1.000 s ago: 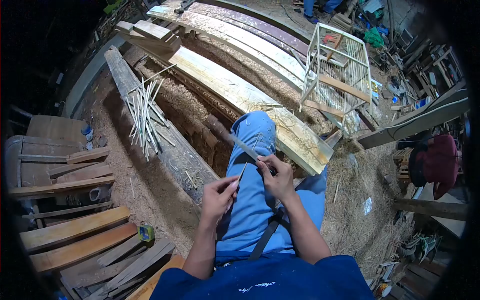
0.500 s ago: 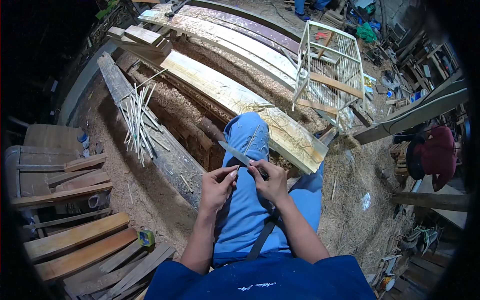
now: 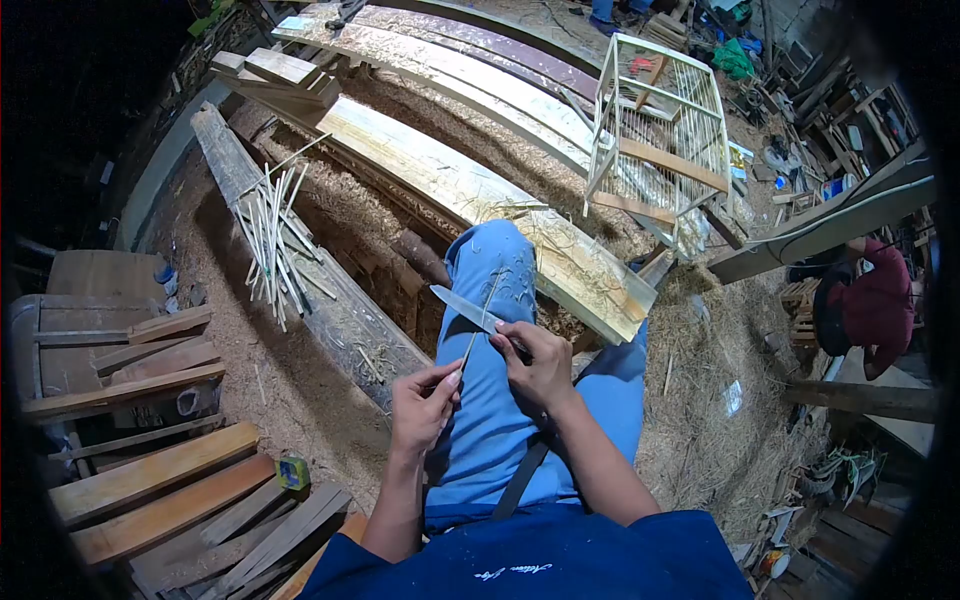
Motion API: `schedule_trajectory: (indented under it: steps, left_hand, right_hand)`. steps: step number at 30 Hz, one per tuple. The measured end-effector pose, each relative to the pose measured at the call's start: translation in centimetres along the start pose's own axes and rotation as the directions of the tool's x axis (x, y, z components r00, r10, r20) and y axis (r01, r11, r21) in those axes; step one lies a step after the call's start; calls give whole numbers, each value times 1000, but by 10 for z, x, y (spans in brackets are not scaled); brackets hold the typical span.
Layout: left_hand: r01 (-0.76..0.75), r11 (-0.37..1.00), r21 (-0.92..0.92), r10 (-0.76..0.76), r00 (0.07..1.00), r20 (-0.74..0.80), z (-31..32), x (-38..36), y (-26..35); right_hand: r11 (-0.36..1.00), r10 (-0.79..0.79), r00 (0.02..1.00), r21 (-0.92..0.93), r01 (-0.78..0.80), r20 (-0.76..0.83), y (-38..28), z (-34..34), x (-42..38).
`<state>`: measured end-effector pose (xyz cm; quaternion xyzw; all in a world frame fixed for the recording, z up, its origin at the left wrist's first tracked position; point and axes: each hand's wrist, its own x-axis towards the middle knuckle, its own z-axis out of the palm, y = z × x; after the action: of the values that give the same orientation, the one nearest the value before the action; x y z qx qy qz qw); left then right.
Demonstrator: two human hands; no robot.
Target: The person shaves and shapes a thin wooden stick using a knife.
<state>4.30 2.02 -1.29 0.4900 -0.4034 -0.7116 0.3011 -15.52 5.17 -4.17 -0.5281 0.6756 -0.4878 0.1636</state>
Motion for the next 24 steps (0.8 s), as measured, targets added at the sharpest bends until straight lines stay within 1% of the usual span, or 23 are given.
schedule_trajectory:
  steps: [2, 3, 5, 6, 10, 11, 12, 13, 15, 16, 17, 19, 21, 23, 24]
  left_hand:
    - [9, 1000, 13, -9, 1000, 2, -2, -9, 5]
    - [12, 1000, 19, -12, 1000, 5, -2, -12, 7]
    - [31, 999, 10, -31, 1000, -3, -9, -24, 1]
    - [53, 999, 5, -53, 999, -5, -14, -30, -2]
    - [20, 1000, -17, -20, 999, -32, -28, -41, -7]
    - [12, 1000, -17, -13, 999, -40, -29, -41, -4]
    - [57, 998, -6, -57, 998, -26, -26, -39, 1]
    - [101, 995, 4, -101, 995, -9, -22, -36, 4]
    - [93, 996, 7, -93, 996, 12, -13, -28, 7]
    - [89, 996, 28, -89, 996, 11, -8, -22, 9]
    - [86, 995, 49, -87, 996, 10, -3, -15, 12]
    - [72, 995, 65, -73, 997, 13, 8, -3, 21]
    - [-6, 985, 173, 5, 1000, 6, 19, 11, 30]
    - [-29, 984, 176, 25, 999, 22, 27, 20, 35]
    - [-42, 984, 175, 39, 999, 20, 29, 25, 33]
  right_hand:
    - [999, 47, 999, -20, -47, 23, -1, 0, -1]
    - [999, 46, 999, -18, -45, 26, 0, 1, -1]
    - [997, 68, 997, -27, -69, -34, 3, 0, 1]
    - [997, 79, 997, -23, -80, -25, 3, -2, 2]
    - [998, 58, 997, 8, -57, -56, 4, 6, 1]
    - [996, 83, 993, 36, -80, -81, 4, 8, 1]
    - [993, 106, 989, 62, -100, -107, 2, 7, 2]
    - [994, 94, 990, 62, -88, -107, 1, 5, 5]
    - [943, 316, 948, 124, -310, -27, -1, -3, 7]
    - [939, 312, 950, 143, -311, 22, -7, -10, 8]
    - [940, 311, 950, 142, -310, 17, -6, -12, 6]
    - [960, 225, 968, 141, -240, 113, -7, -15, 0]
    - [969, 198, 974, 126, -212, 111, -11, -17, -5]
    - [975, 143, 984, 157, -158, 102, -7, -14, -10]
    - [971, 155, 982, 164, -172, 110, -9, -13, -9]
